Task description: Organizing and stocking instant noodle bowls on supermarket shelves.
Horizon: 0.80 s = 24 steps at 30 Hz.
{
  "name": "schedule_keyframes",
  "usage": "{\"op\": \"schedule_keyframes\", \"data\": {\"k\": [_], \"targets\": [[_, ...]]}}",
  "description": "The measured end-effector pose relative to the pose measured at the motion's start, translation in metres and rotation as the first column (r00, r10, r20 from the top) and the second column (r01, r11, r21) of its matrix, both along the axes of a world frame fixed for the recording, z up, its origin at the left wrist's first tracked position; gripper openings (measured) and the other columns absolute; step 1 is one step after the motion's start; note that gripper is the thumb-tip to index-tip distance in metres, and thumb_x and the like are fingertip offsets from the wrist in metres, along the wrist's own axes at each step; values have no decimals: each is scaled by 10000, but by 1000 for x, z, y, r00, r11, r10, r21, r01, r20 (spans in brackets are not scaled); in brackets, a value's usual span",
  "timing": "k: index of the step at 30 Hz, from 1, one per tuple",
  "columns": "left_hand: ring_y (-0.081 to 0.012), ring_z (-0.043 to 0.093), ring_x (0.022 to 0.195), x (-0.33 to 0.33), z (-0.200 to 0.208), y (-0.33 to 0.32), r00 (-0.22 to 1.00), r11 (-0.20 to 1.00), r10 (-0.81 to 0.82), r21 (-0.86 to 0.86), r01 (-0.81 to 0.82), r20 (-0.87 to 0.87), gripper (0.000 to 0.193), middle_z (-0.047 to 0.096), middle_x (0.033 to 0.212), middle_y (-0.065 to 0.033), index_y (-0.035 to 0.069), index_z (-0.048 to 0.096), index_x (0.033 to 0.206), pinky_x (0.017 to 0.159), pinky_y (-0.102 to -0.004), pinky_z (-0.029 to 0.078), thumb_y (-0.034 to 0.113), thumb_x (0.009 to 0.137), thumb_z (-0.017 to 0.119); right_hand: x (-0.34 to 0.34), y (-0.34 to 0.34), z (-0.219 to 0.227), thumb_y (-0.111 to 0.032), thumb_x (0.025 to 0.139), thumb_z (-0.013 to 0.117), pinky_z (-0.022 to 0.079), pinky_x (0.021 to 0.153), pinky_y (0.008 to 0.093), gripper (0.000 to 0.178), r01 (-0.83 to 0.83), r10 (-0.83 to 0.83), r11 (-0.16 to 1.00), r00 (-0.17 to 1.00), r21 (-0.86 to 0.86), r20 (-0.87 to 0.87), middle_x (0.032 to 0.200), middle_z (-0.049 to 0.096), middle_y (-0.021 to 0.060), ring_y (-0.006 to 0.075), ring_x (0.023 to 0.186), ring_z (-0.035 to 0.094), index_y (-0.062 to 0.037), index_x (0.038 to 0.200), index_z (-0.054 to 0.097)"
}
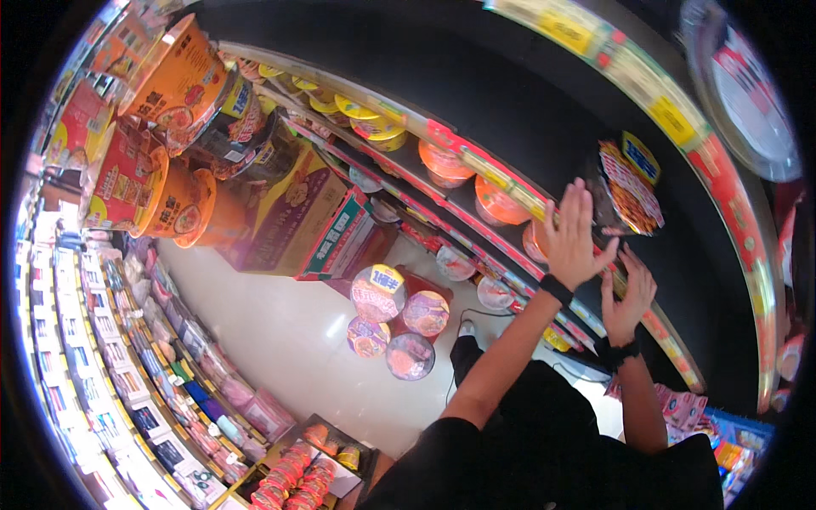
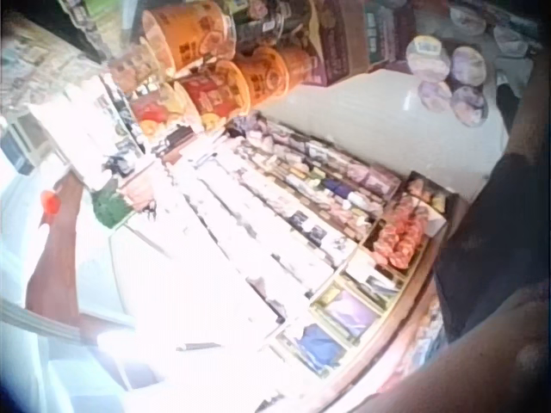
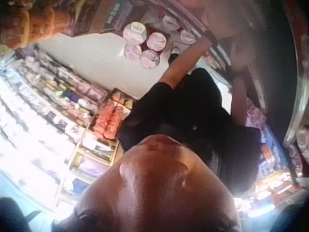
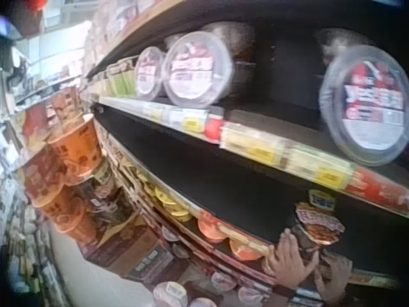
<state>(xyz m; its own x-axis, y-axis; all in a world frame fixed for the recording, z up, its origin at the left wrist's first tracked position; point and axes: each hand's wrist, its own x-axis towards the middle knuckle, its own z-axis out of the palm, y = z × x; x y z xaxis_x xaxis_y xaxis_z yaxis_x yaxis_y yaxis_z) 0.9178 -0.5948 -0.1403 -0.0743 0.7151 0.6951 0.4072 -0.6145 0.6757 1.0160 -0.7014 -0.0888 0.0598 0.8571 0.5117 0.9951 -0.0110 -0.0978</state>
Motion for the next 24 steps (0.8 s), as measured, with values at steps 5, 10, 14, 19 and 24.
{"op": "schedule_keyframes", "data": {"k": [5,10,14,19,24], "targets": [[-343,350,1435,6,-8,3,996,999,-40,25,38,82,872,322,1572,-190,28,271,1521,1168,-578,118,428,839,637,7,0,-8,-242,931,611,350,1010,420,385,22,-20,999,997,-33,69,1322,604,96,305,1191,557,-81,1278,573],[-303,363,1434,7,-10,1,992,998,-42,46,36,120,812,356,1561,-169,36,303,1511,1187,-521,139,407,863,622,4,0,-7,-284,959,582,354,994,435,389,22,-18,999,996,-44,89,1286,601,121,317,1191,548,-57,1274,568],[-286,353,1443,7,-15,3,989,997,-49,65,40,142,786,344,1571,-157,47,310,1515,1199,-511,118,389,875,613,2,2,-10,-284,970,560,344,995,436,389,8,-3,999,994,-43,114,1301,594,123,315,1193,540,-56,1286,553],[-274,360,1440,7,-15,2,984,996,-72,57,63,161,742,355,1569,-145,50,344,1506,1200,-498,129,377,889,596,-5,2,-5,-277,996,519,323,1025,431,408,28,-17,996,992,-84,124,1342,565,125,316,1215,519,-53,1336,509],[-264,361,1440,8,-14,1,989,998,-55,50,49,138,730,351,1573,-137,52,356,1500,1197,-492,143,388,894,587,-2,2,-7,-289,985,534,332,988,438,382,22,-17,999,995,-41,97,1335,580,127,319,1191,531,-48,1282,540]]}}
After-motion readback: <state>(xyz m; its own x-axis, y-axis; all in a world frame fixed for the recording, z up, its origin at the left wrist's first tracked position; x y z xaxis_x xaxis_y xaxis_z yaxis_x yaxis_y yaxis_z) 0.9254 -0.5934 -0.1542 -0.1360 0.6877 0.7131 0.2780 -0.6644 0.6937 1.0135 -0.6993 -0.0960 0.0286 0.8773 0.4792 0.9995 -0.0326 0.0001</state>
